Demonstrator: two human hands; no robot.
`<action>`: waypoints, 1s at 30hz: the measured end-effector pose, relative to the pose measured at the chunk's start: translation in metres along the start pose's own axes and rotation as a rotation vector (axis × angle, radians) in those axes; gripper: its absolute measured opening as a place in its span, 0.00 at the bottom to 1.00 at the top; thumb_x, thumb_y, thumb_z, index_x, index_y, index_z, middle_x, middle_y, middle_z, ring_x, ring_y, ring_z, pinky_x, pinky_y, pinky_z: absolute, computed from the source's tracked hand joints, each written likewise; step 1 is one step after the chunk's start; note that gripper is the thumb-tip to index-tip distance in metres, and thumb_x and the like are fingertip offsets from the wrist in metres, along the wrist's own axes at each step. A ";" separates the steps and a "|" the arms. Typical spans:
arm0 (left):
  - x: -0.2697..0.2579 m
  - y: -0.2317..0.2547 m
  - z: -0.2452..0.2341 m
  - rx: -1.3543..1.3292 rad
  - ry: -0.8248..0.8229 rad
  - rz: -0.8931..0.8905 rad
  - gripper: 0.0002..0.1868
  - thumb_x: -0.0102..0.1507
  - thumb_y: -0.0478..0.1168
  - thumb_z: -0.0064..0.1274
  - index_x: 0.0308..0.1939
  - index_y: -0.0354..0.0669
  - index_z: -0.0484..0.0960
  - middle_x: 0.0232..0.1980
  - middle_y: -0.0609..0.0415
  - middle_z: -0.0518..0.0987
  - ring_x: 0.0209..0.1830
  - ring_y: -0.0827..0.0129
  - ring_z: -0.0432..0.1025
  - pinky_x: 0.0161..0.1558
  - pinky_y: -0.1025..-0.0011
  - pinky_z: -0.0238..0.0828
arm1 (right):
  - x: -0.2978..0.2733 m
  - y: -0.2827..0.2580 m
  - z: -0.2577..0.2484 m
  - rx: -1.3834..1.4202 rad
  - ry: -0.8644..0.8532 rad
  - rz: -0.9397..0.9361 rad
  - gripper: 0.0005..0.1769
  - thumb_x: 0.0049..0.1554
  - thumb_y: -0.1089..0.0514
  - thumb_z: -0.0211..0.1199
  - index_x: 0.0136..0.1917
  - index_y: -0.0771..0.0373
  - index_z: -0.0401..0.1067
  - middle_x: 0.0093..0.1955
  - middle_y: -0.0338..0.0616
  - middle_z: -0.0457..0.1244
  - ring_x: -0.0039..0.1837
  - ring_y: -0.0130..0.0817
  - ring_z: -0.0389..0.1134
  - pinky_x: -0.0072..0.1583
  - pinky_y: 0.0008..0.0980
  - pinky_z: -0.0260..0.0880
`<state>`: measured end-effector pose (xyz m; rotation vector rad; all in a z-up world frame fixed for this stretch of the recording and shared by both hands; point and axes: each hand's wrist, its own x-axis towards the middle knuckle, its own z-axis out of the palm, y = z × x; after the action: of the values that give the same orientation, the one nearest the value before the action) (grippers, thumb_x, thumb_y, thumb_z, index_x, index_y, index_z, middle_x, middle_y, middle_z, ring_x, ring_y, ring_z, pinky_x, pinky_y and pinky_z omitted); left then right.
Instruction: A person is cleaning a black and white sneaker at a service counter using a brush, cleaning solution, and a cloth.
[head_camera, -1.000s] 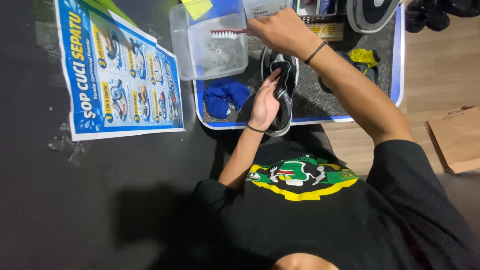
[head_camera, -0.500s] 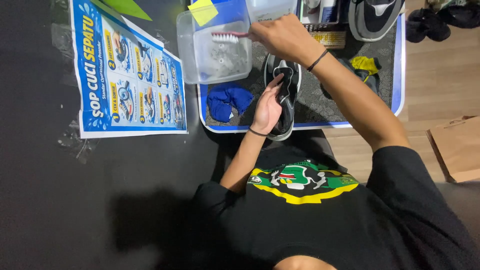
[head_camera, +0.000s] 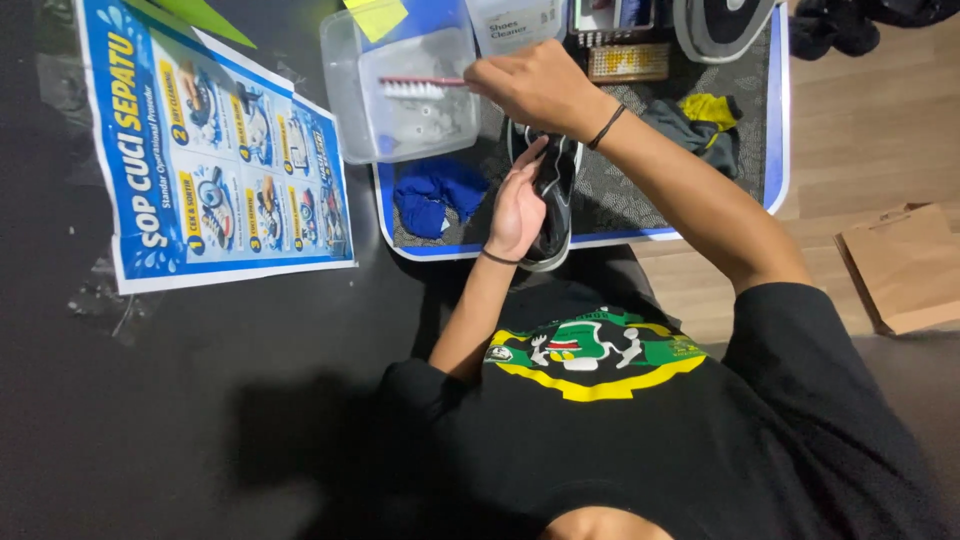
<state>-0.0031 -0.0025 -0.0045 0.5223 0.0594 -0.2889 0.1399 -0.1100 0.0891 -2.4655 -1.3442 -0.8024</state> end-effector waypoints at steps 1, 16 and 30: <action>-0.002 -0.001 -0.001 0.006 -0.007 0.021 0.22 0.71 0.36 0.44 0.69 0.33 0.69 0.63 0.41 0.76 0.64 0.59 0.70 0.65 0.66 0.65 | 0.002 -0.003 -0.003 0.115 0.144 0.022 0.09 0.74 0.54 0.54 0.51 0.57 0.67 0.33 0.30 0.61 0.27 0.25 0.58 0.28 0.28 0.51; 0.003 -0.012 -0.016 0.169 0.065 0.011 0.28 0.67 0.28 0.47 0.72 0.31 0.64 0.71 0.43 0.68 0.72 0.62 0.63 0.73 0.68 0.57 | -0.013 -0.018 0.009 0.377 0.115 0.359 0.09 0.73 0.52 0.54 0.55 0.59 0.65 0.28 0.36 0.60 0.26 0.35 0.60 0.30 0.35 0.54; 0.009 -0.014 -0.019 0.084 0.131 -0.042 0.29 0.63 0.23 0.44 0.70 0.30 0.67 0.64 0.43 0.74 0.52 0.70 0.74 0.59 0.74 0.68 | -0.044 -0.027 -0.008 0.433 -0.024 0.567 0.04 0.71 0.59 0.51 0.56 0.62 0.62 0.34 0.44 0.65 0.30 0.49 0.64 0.29 0.45 0.55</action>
<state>0.0023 -0.0069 -0.0289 0.6238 0.1864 -0.2988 0.0954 -0.1292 0.0699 -2.3114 -0.6595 -0.3063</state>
